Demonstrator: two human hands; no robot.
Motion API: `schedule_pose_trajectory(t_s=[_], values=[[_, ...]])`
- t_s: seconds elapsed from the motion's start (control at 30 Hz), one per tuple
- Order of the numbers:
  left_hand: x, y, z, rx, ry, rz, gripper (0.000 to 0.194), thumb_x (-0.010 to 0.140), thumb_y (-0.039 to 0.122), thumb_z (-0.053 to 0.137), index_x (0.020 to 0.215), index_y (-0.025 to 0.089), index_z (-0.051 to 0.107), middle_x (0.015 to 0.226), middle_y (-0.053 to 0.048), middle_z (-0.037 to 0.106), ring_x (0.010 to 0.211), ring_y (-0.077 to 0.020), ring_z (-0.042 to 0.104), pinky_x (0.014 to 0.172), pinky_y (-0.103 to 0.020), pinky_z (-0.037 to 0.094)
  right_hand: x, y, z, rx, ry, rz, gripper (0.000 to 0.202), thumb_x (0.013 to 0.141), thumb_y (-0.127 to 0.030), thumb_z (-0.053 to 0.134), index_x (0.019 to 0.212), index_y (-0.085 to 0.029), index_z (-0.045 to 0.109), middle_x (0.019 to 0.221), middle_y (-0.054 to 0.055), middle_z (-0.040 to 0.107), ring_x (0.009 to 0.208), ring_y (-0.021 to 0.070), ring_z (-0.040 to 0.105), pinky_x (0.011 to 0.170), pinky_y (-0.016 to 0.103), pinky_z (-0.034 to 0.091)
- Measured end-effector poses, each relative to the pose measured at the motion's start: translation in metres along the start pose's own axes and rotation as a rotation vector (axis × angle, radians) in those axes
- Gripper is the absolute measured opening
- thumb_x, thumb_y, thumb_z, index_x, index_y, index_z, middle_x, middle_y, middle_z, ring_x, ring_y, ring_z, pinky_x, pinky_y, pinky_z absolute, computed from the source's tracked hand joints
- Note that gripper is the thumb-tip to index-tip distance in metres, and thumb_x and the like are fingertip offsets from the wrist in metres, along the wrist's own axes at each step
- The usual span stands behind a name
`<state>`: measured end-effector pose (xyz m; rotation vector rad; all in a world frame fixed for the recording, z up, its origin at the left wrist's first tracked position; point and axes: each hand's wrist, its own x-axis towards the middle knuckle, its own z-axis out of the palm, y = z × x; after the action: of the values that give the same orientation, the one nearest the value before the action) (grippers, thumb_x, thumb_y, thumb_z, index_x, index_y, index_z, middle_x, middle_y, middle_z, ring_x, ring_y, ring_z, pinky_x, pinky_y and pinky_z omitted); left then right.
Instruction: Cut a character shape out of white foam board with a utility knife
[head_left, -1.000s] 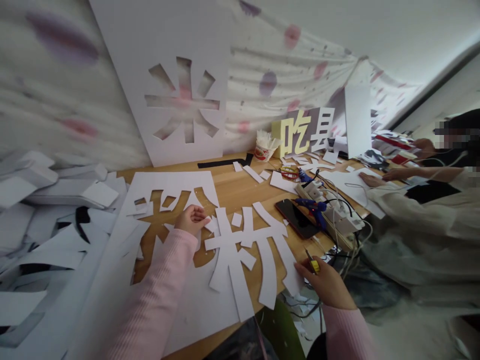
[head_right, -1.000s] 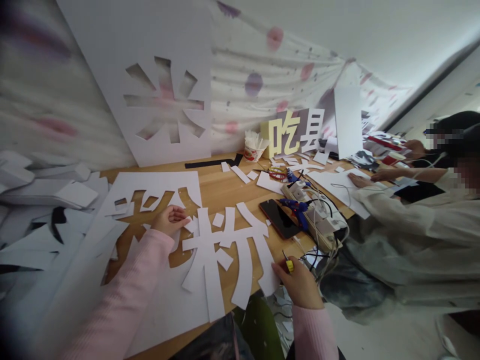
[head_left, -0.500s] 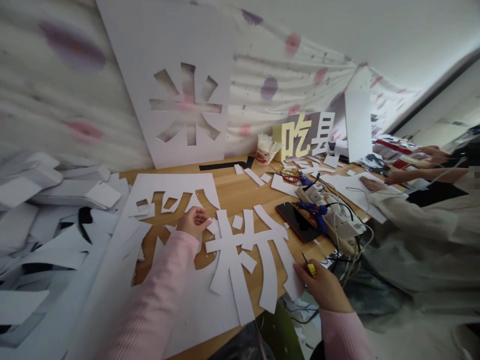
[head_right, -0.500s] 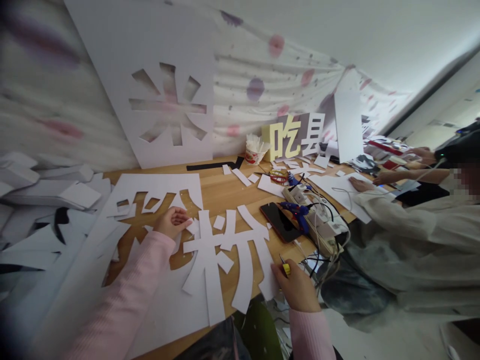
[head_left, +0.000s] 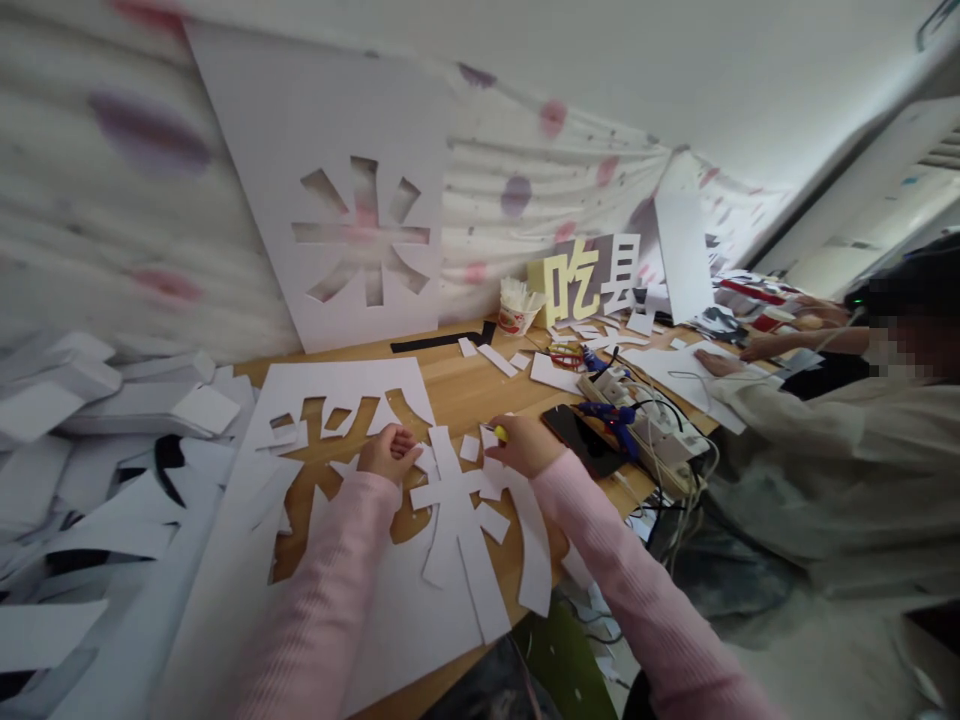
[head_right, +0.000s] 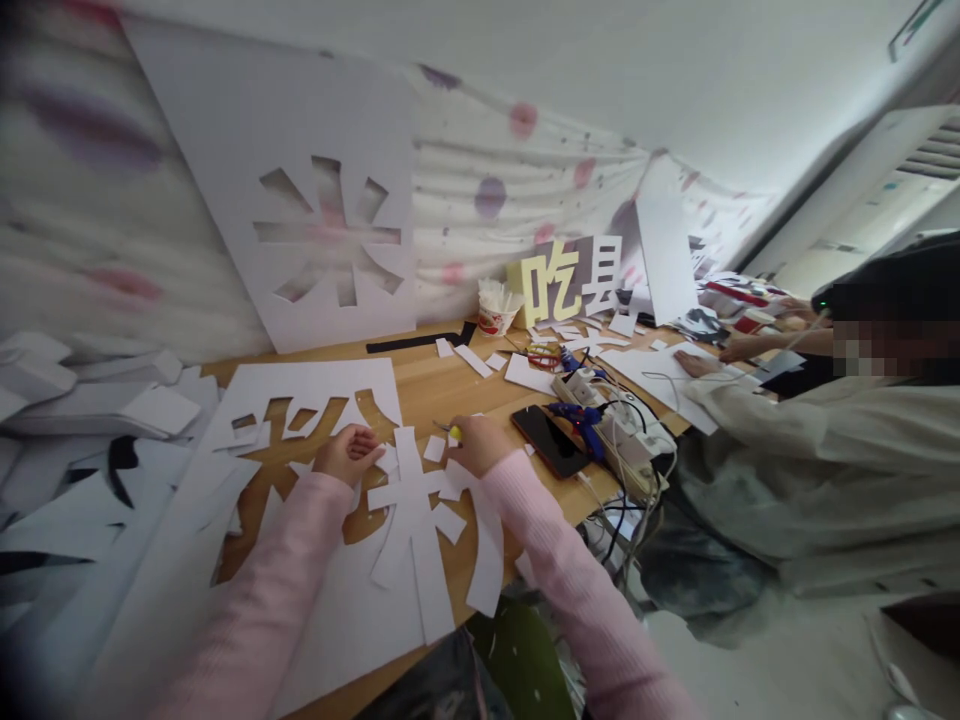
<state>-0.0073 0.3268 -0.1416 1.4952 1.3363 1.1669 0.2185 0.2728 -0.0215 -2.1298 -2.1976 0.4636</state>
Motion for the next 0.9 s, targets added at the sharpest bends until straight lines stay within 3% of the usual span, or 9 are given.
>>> schedule_pose_trajectory(t_s=[0.07,0.17,0.3,0.7,0.9], values=[[0.0,-0.001,0.0,0.018,-0.013,0.02,0.027,0.059,0.027,0.076,0.077,0.021,0.057,0.067,0.002,0.064,0.058,-0.0138,0.06,0.059,-0.028,0.052,0.028,-0.007,0.009,-0.016,-0.078,0.0,0.045,0.067,-0.026,0.078,0.109,-0.018,0.067,0.101,0.01,0.073,0.094,0.0268,0.066,0.074,0.029,0.046],[0.0,-0.002,0.001,0.054,-0.03,0.047,0.021,0.069,0.026,0.074,0.081,0.017,0.058,0.071,0.003,0.063,0.059,-0.0117,0.059,0.061,-0.028,0.052,0.047,-0.008,0.02,-0.02,-0.138,-0.002,0.051,0.062,-0.025,0.082,0.11,-0.022,0.066,0.101,0.007,0.073,0.094,0.0257,0.066,0.071,0.028,0.045],[-0.002,-0.001,0.002,0.1,-0.047,0.072,0.017,0.077,0.025,0.071,0.082,0.015,0.059,0.072,0.003,0.062,0.061,-0.0108,0.059,0.062,-0.028,0.052,0.045,-0.006,0.022,0.003,-0.181,-0.042,0.049,0.066,-0.027,0.081,0.113,-0.025,0.064,0.092,0.001,0.074,0.091,0.0208,0.067,0.071,0.024,0.044],[-0.004,0.004,0.0,0.237,-0.085,0.117,0.014,0.073,0.021,0.068,0.083,0.018,0.059,0.078,0.001,0.067,0.068,-0.0137,0.064,0.062,-0.026,0.052,0.046,-0.001,0.028,0.024,-0.204,-0.076,0.055,0.063,-0.031,0.083,0.114,-0.024,0.063,0.089,0.0,0.073,0.089,0.0205,0.067,0.069,0.023,0.044],[-0.004,0.009,-0.004,0.37,-0.219,0.139,0.011,0.082,0.023,0.067,0.086,0.015,0.061,0.083,0.0,0.065,0.069,-0.0118,0.061,0.065,-0.029,0.052,0.046,0.002,0.029,0.051,-0.199,-0.06,0.035,0.07,-0.031,0.079,0.101,-0.021,0.067,0.09,0.002,0.073,0.087,0.0186,0.067,0.069,0.022,0.044]])
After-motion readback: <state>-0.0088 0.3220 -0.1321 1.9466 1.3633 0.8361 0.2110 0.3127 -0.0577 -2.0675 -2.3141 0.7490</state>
